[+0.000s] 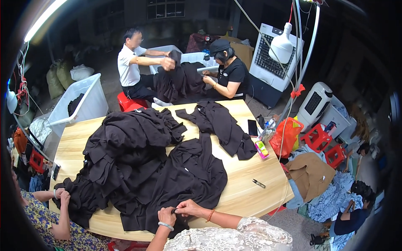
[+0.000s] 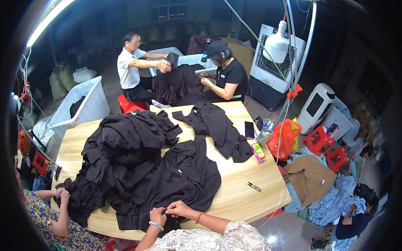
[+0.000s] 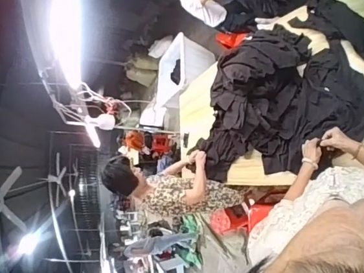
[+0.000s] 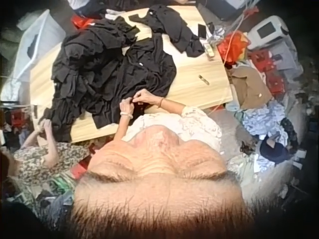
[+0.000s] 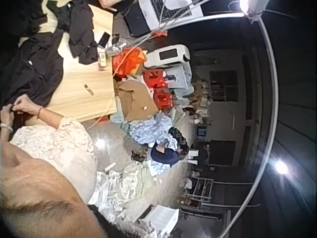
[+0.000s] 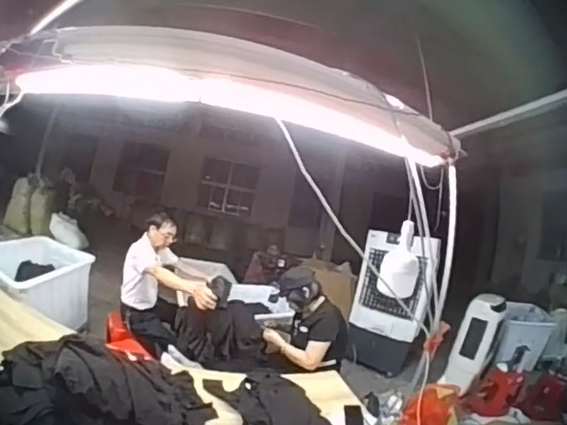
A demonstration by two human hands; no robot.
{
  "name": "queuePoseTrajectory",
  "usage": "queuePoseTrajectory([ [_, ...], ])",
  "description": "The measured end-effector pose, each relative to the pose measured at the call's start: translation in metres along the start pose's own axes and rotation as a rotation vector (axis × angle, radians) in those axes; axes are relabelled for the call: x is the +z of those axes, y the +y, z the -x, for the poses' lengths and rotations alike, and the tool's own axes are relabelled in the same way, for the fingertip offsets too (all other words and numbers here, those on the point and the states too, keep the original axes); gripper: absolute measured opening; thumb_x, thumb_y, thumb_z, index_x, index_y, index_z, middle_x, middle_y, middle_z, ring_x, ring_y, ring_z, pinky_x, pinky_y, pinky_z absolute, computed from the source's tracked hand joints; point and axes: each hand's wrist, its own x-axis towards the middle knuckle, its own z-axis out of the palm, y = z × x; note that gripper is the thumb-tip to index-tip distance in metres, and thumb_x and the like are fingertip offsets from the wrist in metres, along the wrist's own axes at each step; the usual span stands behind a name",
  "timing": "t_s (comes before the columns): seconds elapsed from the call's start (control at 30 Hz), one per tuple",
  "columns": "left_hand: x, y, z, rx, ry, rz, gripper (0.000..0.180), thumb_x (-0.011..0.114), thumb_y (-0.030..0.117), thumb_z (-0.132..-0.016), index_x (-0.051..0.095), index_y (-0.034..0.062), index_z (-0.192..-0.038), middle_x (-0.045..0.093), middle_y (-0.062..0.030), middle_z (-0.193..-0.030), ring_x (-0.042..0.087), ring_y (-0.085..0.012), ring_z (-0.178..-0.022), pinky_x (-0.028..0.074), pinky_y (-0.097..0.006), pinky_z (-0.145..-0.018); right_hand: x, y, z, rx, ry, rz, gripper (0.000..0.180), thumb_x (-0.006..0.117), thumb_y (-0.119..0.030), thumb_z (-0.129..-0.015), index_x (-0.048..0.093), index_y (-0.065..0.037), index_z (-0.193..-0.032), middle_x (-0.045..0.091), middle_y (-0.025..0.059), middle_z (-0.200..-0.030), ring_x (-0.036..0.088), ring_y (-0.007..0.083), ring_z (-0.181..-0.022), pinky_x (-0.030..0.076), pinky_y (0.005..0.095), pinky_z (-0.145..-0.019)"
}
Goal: The recorder is using scissors to trim loose threads and excess material from black garments on a large work table.
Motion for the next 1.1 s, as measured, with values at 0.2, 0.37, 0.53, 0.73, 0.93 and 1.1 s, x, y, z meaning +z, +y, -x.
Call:
queuePoseTrajectory([
  [0.2, -0.004, 0.004, -0.007, 0.145, 0.115, -0.150, 0.011, 0.066, 0.007, -0.070, 0.073, 0.0082, -0.078, 0.067, -0.0086, -0.078, 0.058, -0.0284, -0.083, 0.040, -0.042, -0.078, -0.001, -0.004, -0.003, 0.076, -0.050, -0.149, 0.017, 0.068, -0.023, -0.090, 0.061, -0.009, -0.092, 0.060, -0.0049, -0.072, 0.060, 0.0034, -0.062, 0.047, 0.0174, -0.054],
  [0.37, -0.066, 0.062, 0.018, 0.231, 0.376, -0.063, 0.033, 0.069, 0.006, -0.069, 0.063, 0.0045, -0.101, 0.056, -0.0148, -0.110, 0.053, -0.0337, -0.100, 0.038, -0.044, -0.088, 0.006, -0.008, 0.009, 0.009, -0.011, -0.292, 0.017, 0.067, -0.026, -0.092, 0.056, -0.013, -0.087, 0.058, -0.0068, -0.069, 0.057, 0.0021, -0.060, 0.043, 0.0157, -0.051],
  [0.53, -0.019, 0.043, 0.039, -0.081, 0.098, 0.369, 0.039, 0.077, 0.013, -0.070, 0.060, -0.0003, -0.102, 0.062, -0.0174, -0.103, 0.063, -0.0361, -0.090, 0.051, -0.040, -0.077, 0.009, -0.024, 0.014, -0.048, -0.115, -0.403, 0.014, 0.064, -0.023, -0.093, 0.058, -0.012, -0.086, 0.058, -0.0047, -0.067, 0.052, 0.0027, -0.056, 0.041, 0.0173, -0.051],
  [0.73, -0.018, 0.043, 0.018, -0.035, -0.003, 0.520, 0.013, 0.066, 0.012, -0.082, 0.065, 0.0003, -0.086, 0.062, -0.0193, -0.076, 0.062, -0.0318, -0.067, 0.048, -0.039, -0.063, 0.006, -0.070, 0.027, -0.242, 0.045, -0.349, 0.010, 0.066, -0.014, -0.091, 0.058, -0.007, -0.090, 0.062, 0.0012, -0.071, 0.062, 0.0085, -0.059, 0.052, 0.0230, -0.051],
  [0.93, -0.042, 0.038, 0.024, 0.004, -0.196, 0.831, 0.022, 0.074, 0.012, -0.079, 0.068, -0.0009, -0.095, 0.062, -0.0089, -0.083, 0.058, -0.0177, -0.074, 0.046, -0.028, -0.071, -0.008, -0.084, 0.032, -0.286, 0.181, -0.172, 0.011, 0.067, -0.008, -0.090, 0.059, -0.002, -0.094, 0.062, 0.0015, -0.077, 0.061, 0.0068, -0.062, 0.052, 0.0206, -0.056],
  [1.1, -0.046, 0.048, 0.040, -0.120, -0.246, 1.076, 0.011, 0.067, 0.006, -0.087, 0.067, -0.0012, -0.096, 0.058, 0.0018, -0.081, 0.051, -0.0056, -0.076, 0.041, -0.021, -0.070, -0.005, -0.095, 0.054, -0.274, 0.171, 0.007, 0.013, 0.069, -0.008, -0.088, 0.060, 0.000, -0.090, 0.061, -0.0005, -0.075, 0.060, 0.0046, -0.065, 0.051, 0.0187, -0.058],
])
